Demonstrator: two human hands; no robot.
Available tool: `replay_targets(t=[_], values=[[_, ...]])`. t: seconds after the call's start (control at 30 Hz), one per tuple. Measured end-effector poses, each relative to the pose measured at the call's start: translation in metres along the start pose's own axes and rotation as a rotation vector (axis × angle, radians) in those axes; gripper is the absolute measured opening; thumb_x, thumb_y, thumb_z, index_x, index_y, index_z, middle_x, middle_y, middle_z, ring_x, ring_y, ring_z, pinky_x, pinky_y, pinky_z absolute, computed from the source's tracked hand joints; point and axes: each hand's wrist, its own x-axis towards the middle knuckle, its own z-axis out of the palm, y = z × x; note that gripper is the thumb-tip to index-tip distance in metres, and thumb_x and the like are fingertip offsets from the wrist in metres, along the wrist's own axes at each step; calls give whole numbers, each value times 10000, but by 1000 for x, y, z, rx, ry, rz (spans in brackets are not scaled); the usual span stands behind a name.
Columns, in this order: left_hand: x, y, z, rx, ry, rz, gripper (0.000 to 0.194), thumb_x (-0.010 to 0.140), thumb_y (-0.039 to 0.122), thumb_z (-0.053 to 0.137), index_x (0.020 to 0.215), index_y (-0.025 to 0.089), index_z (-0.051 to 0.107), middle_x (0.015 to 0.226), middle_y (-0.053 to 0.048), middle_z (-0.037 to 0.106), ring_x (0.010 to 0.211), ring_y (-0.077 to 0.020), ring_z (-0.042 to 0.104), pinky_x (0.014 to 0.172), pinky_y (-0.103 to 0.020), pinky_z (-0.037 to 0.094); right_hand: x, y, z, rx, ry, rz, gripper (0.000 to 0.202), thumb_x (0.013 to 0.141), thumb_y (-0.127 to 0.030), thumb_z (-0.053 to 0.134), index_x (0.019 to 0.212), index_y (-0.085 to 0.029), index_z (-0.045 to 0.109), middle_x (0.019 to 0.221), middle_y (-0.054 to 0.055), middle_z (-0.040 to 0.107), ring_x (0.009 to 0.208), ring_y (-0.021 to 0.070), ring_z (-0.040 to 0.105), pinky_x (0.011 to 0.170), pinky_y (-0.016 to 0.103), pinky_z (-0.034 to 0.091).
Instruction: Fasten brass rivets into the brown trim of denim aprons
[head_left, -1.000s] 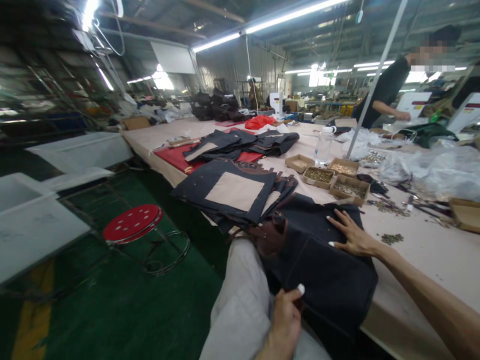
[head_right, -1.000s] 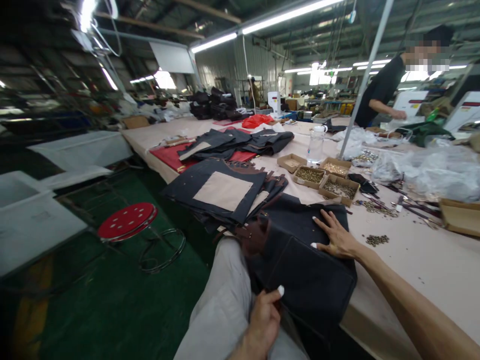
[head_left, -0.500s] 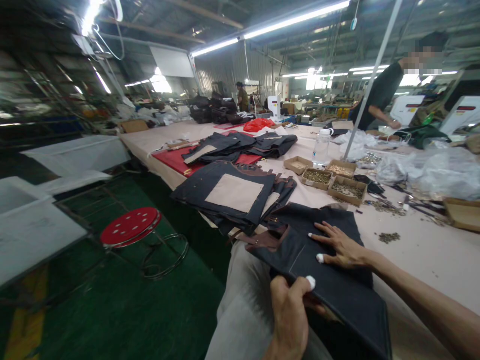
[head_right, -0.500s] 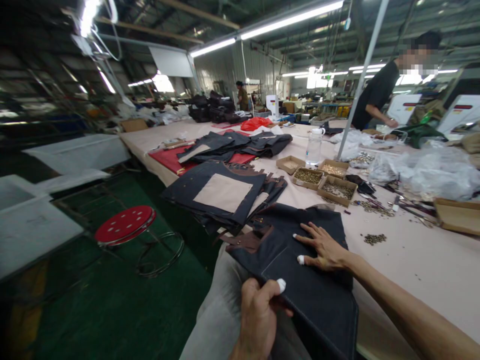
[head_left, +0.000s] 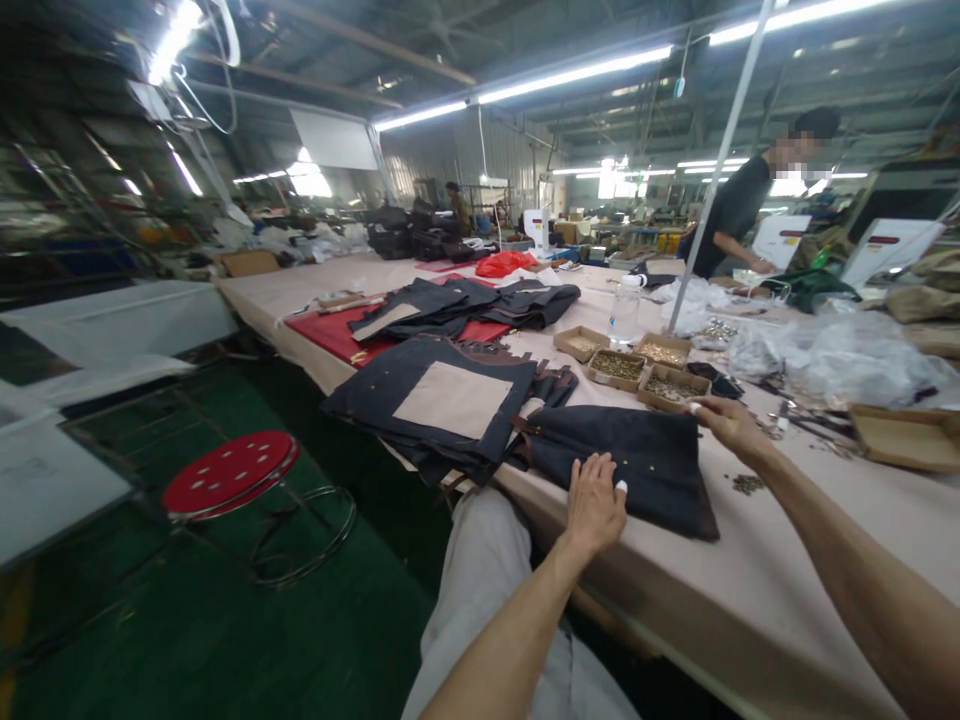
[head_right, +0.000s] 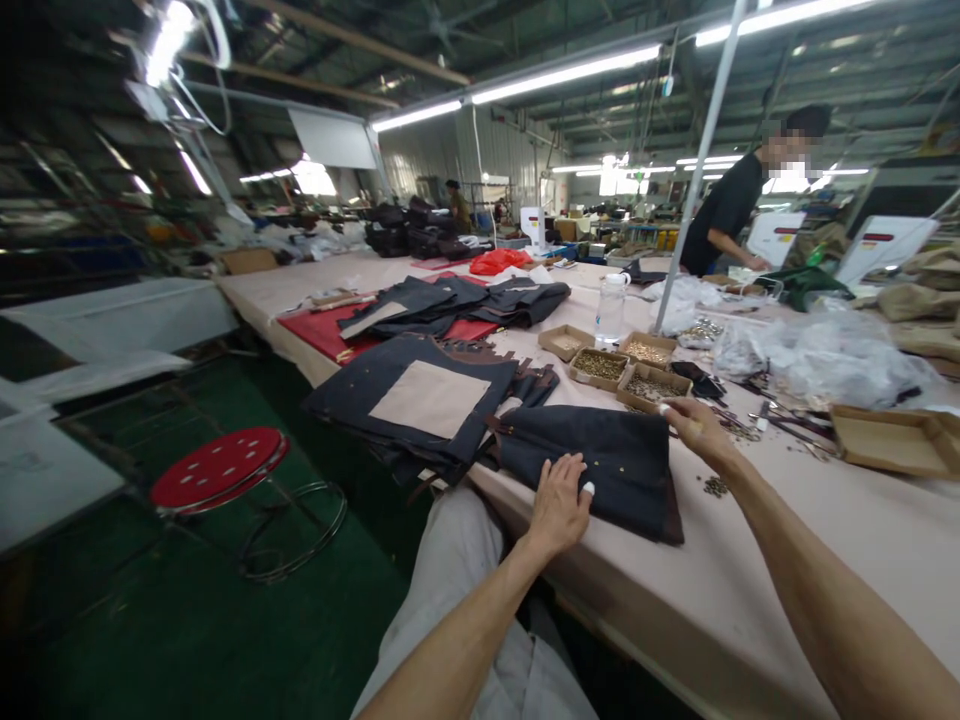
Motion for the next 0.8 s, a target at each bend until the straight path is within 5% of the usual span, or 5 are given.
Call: replay_targets(t=[0.17,0.3,0.5,0.63,0.8], values=[[-12,-2,7,132,44,51,466,958,236,443,1404,138,533,1573,-114,428,1491,-277,327,1274,-540,169,35,-15,28,-411,-340,-146,750,628,-503,825,1293,-193,669,1337,143,649,1190,353,614,1061,481,455],[-11,-2,8,190,76,72,478,946,204,449,1413,138,521,1575,-128,421,1497,-286,323,1263,-574,201,64,-29,38,-421,-567,17,587,501,-479,892,990,-179,766,1004,104,753,930,314,678,817,379,537],[-5,-17,21,179,291,127,451,916,119,449,1360,161,512,1567,-148,422,1510,-300,296,1227,-614,280,76,-53,32,-300,-622,39,307,657,-433,794,813,-172,751,773,14,727,733,200,650,607,255,489],[-4,-35,33,85,513,157,541,881,124,523,1403,218,415,1561,-164,411,1493,-331,327,1179,-639,352,56,-75,0,15,-659,104,329,707,-431,776,910,-173,746,853,14,740,747,201,674,616,254,523],[-2,-68,53,35,636,267,546,829,139,517,1354,278,466,1331,-140,625,1274,-329,581,1043,-584,496,24,-106,-81,280,-595,355,438,723,-413,785,1095,-188,739,924,49,765,757,237,721,626,291,583]])
